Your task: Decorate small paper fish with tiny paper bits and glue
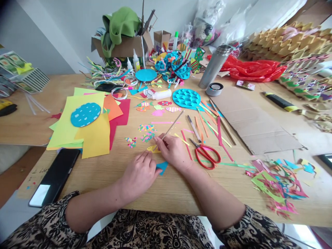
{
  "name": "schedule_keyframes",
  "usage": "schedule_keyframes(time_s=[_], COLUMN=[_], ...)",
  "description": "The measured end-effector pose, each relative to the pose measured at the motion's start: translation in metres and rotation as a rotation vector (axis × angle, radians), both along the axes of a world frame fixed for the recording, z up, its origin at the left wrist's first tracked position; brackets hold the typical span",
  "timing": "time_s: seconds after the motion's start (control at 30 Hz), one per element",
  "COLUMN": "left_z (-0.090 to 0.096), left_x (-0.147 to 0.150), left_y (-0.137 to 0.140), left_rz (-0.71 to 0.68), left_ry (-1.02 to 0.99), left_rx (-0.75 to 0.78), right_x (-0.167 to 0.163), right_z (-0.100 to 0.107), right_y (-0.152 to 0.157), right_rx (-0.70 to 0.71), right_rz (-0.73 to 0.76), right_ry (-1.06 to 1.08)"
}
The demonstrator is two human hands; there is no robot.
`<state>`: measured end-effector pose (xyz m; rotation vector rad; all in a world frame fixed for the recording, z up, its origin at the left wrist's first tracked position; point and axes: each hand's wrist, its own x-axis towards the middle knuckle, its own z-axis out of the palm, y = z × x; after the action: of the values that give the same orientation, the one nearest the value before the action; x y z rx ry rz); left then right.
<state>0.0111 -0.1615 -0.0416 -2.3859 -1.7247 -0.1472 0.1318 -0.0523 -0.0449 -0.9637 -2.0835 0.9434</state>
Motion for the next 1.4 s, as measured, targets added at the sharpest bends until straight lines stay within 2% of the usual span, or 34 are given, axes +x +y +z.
schedule_keyframes(time_s=[1.4], left_z=[0.0041], left_x=[-0.0032], left_y=[0.0022], left_rz=[0.007], left_ry=[-0.064], left_rx=[-0.062], right_x=[0.0006], right_z=[-0.0032], right_y=[0.0038], right_rx=[0.077], right_rz=[0.039], right_ry=[0.001])
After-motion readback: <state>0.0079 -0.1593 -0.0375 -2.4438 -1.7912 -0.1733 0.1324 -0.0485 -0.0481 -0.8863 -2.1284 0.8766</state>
